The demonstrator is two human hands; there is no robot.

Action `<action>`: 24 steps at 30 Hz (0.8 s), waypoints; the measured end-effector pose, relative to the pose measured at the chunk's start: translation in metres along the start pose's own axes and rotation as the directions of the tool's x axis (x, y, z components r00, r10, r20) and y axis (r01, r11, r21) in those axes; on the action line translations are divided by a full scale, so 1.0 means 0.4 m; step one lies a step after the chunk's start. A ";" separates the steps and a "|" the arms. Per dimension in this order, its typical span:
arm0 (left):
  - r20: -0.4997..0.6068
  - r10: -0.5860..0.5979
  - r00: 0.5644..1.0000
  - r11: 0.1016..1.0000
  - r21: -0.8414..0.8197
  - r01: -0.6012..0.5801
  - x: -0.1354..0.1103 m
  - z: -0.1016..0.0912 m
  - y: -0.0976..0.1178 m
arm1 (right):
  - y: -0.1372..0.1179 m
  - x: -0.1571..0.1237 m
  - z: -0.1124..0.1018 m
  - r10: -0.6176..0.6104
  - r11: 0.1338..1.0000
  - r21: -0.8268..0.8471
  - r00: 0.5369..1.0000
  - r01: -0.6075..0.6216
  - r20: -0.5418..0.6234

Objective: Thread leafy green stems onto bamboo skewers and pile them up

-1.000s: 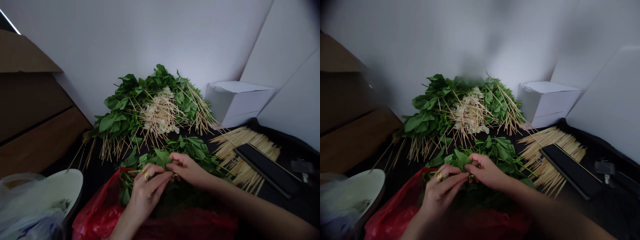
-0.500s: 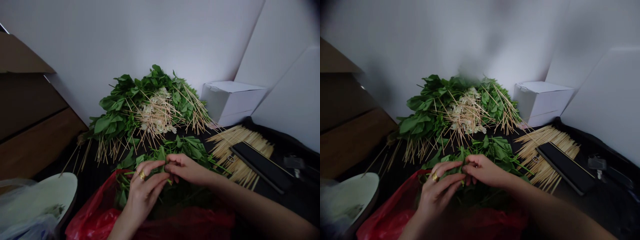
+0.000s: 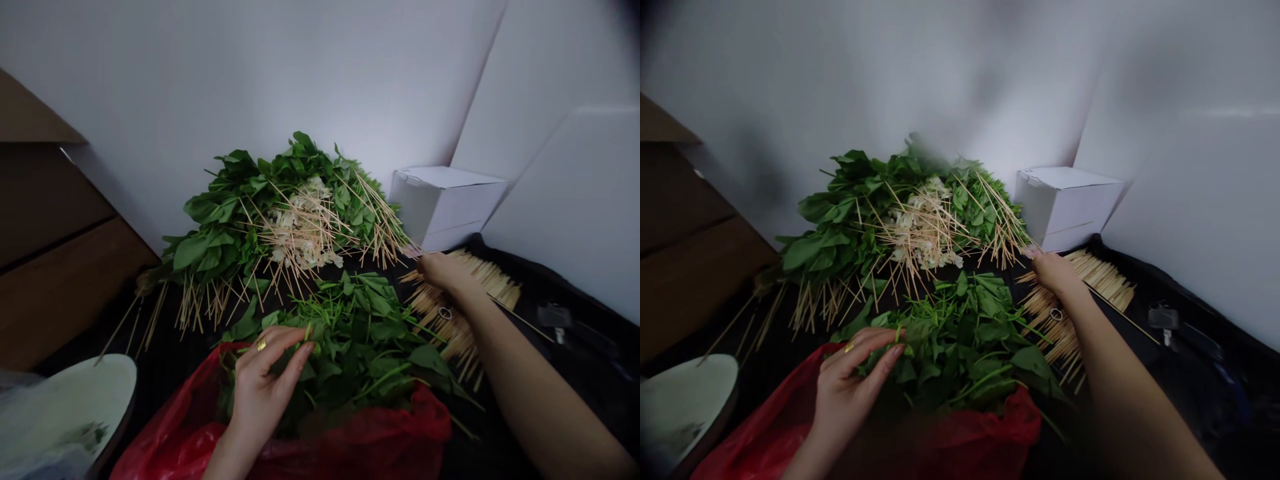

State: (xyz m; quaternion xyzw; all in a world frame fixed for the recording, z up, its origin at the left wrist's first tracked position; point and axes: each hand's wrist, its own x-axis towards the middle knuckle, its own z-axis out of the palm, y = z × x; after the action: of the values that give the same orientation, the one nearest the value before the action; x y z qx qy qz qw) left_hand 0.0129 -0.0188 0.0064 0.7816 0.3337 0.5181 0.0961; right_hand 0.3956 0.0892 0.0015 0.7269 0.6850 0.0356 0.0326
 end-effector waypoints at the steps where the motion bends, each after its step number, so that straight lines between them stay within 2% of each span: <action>1: 0.001 -0.013 1.000 1.000 0.005 0.013 0.000 0.000 -0.001 | 0.001 0.007 0.013 0.001 1.000 0.001 1.000 -0.001 0.017; 5: 0.007 -0.051 0.999 0.999 0.018 0.050 -0.002 -0.001 -0.003 | -0.012 0.030 0.042 0.021 1.000 -0.008 0.998 -0.020 0.061; 13: 0.003 -0.105 0.994 0.994 0.015 0.105 0.001 -0.002 0.000 | -0.045 0.021 0.053 -0.007 0.999 -0.045 0.998 0.010 0.067; 19: -0.010 -0.106 0.994 0.994 -0.001 0.106 0.001 -0.001 0.001 | -0.098 0.002 0.017 -0.207 0.978 0.029 0.978 0.206 0.041; 24: -0.014 -0.116 0.993 0.993 -0.001 0.116 0.001 -0.001 0.002 | -0.125 -0.012 -0.028 -0.331 0.936 0.106 0.942 0.335 -0.052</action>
State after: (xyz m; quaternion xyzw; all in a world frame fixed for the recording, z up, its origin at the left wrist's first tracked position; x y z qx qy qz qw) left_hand 0.0130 -0.0191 0.0071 0.7573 0.3791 0.5172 0.1234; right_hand 0.3447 0.0873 0.0078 0.6005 0.7995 0.0027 -0.0146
